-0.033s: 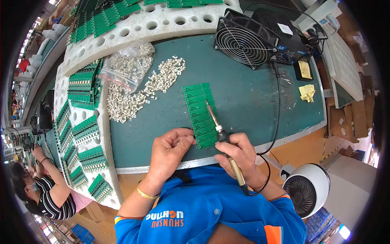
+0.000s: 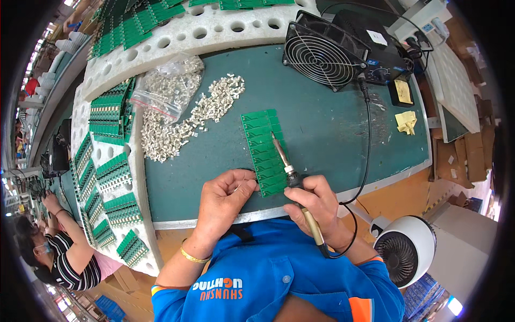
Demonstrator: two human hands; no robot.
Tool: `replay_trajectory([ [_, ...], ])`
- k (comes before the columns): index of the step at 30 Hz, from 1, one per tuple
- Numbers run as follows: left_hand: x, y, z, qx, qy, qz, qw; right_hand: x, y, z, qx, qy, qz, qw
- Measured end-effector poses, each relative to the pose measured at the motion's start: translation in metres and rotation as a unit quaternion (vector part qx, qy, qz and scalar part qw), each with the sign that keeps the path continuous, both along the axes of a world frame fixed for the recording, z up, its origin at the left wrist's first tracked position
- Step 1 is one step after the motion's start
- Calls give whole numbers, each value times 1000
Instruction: The person solders components onto a circuit board strip using a soldering iron, places the strip onto a foam holder, and solders pins onto another circuit board strip.
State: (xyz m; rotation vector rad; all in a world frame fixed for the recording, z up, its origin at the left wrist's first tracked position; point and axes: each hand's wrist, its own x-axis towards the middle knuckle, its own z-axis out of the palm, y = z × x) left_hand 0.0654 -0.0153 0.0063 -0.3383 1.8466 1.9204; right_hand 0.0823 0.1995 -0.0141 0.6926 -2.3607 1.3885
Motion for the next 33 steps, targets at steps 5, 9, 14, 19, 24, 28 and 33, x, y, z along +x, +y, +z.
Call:
replay_trajectory([
  [5, 2, 4, 4, 25, -22, 8, 999, -2, 3, 2, -20, -16, 15, 1000],
  [9, 5, 7, 6, 16, -36, 11, 999, -1, 5, 1, -27, -29, 29, 999],
  [14, 6, 10, 3, 3, -16, 11, 1000, -2, 5, 0, -34, -30, 43, 998],
  [19, 9, 12, 3, -26, -13, 2, 1000, 1, 6, -3, -40, -32, 46, 998],
  [24, 9, 14, 5, -23, -15, 7, 1000, 8, 14, 1, -57, -38, 54, 996],
  [28, 8, 11, 7, -15, -35, 9, 999, 19, 34, -2, -99, -54, 75, 991],
  [33, 7, 14, 9, -11, -35, 17, 999, 35, 45, -4, -188, -111, 92, 972],
])
